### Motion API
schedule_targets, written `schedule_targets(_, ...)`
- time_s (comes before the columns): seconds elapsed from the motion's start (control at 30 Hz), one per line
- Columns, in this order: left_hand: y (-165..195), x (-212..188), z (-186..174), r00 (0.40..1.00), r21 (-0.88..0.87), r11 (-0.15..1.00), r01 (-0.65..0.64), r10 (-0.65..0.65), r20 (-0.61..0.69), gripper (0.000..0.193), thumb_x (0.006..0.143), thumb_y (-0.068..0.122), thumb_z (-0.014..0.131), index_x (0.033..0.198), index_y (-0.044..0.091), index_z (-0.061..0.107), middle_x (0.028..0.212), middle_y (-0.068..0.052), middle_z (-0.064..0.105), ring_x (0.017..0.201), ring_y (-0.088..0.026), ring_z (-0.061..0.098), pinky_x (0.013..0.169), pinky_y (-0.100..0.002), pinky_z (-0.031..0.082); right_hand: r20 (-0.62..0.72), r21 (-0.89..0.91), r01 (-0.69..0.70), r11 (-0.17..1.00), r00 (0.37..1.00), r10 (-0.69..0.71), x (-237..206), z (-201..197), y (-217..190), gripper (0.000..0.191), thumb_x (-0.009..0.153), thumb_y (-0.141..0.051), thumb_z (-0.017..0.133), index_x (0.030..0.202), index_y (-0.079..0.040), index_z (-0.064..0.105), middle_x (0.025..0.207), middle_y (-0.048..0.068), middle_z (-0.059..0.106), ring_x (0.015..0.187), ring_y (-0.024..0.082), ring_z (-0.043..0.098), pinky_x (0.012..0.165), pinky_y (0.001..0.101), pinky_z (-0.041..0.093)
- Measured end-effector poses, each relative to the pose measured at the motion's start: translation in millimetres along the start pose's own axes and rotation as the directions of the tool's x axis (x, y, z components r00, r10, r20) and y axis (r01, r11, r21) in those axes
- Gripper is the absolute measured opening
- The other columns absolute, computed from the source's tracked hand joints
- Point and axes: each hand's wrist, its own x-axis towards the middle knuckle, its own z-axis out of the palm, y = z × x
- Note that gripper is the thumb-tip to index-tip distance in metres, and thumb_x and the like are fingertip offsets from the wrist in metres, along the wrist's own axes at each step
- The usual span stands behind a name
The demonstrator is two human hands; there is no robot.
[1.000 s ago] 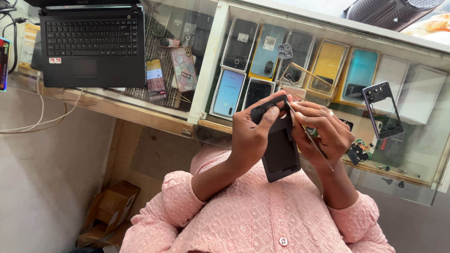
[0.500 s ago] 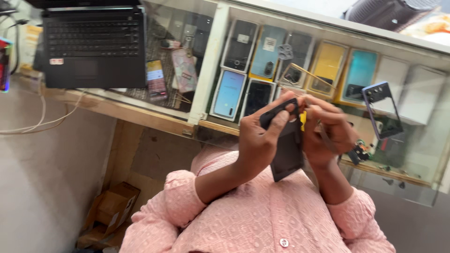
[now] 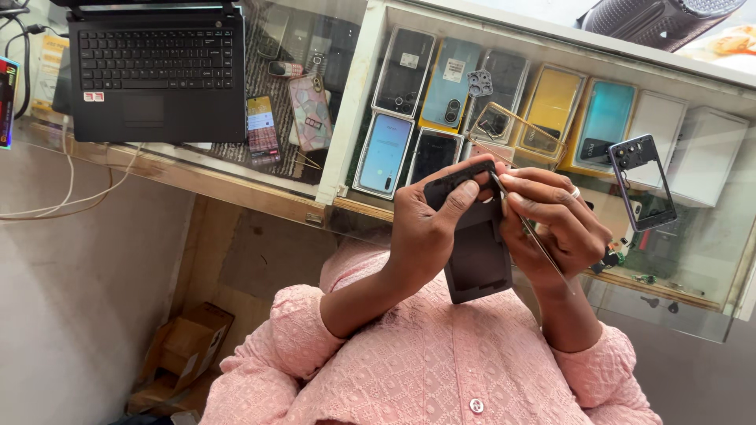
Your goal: The person works at a glass display counter repairing a smartphone. They hold a purple phone back panel and use a small metal tool to pry and work around its camera cutout, then pick up a black phone frame and continue prying and scraping along its edges with the tool, turning the frame as they work.
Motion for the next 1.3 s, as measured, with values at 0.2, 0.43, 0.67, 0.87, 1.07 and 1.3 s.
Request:
schedule_targets(0.2,-2.8,-2.8,-3.6,1.0,0.021,1.0,0.009,-0.009,-0.01,0.032,0.106,0.002,0.056,0.135,-0.01,0.063,0.125,-0.018,0.071,0.114,-0.02,0.071,0.103,-0.031,0.059,0.012,-0.03,0.024,0.999,1.0,-0.023,1.7,3.7,-2.1,0.014,0.089,0.011,0.08,0.098,0.005,0.07,0.105,0.019,0.074,0.108,0.037,0.075,0.092,0.0404,0.062)
schedule_targets(0.43,-8.6,0.4,-8.7,1.0,0.016,1.0,0.013,-0.012,-0.008,0.032,0.106,0.002,0.057,0.134,-0.011,0.064,0.123,-0.019,0.072,0.113,-0.02,0.071,0.102,-0.031,0.059,-0.016,-0.027,-0.011,1.0,1.0,0.011,-5.7,7.6,0.2,0.013,0.092,0.014,0.078,0.098,0.007,0.069,0.105,0.021,0.075,0.107,0.035,0.076,0.092,0.0397,0.062)
schedule_targets(0.67,1.9,14.5,-22.3,0.979,-0.044,0.98,0.192,-0.188,0.074,0.034,0.099,0.001,0.059,0.13,-0.012,0.063,0.117,-0.022,0.073,0.103,-0.024,0.074,0.091,-0.035,0.064,0.019,0.481,-0.373,0.794,0.909,0.416,-20.5,-2.7,18.4,0.01,0.097,0.005,0.075,0.105,0.006,0.068,0.11,0.021,0.074,0.098,0.024,0.076,0.087,0.0329,0.064)
schedule_targets(0.87,24.2,27.9,-41.9,0.903,-0.043,0.922,0.385,-0.366,0.224,0.034,0.095,0.001,0.06,0.125,-0.013,0.064,0.11,-0.024,0.075,0.097,-0.025,0.077,0.083,-0.036,0.066,0.067,0.389,-0.357,0.849,0.93,0.361,-24.0,-6.3,22.9,0.01,0.098,0.009,0.075,0.106,0.008,0.069,0.106,0.021,0.073,0.096,0.022,0.075,0.084,0.0308,0.064)
schedule_targets(1.07,26.7,22.2,-41.6,0.938,0.105,0.951,0.29,-0.304,0.168,0.033,0.097,0.002,0.061,0.126,-0.013,0.068,0.107,-0.023,0.076,0.092,-0.025,0.075,0.078,-0.036,0.065,0.084,0.053,-0.126,0.991,0.989,0.121,-15.3,-2.8,6.5,0.014,0.09,0.012,0.078,0.098,0.003,0.07,0.109,0.021,0.075,0.097,0.026,0.077,0.083,0.0313,0.062)
schedule_targets(1.3,21.2,18.2,-37.2,0.942,0.002,0.959,0.282,-0.277,0.191,0.032,0.099,0.002,0.06,0.127,-0.011,0.067,0.109,-0.021,0.075,0.098,-0.023,0.076,0.086,-0.033,0.065,0.066,0.014,-0.025,1.0,0.998,0.024,-9.7,-1.7,4.5,0.015,0.087,0.014,0.079,0.094,0.003,0.071,0.106,0.019,0.075,0.103,0.031,0.077,0.089,0.0369,0.064)
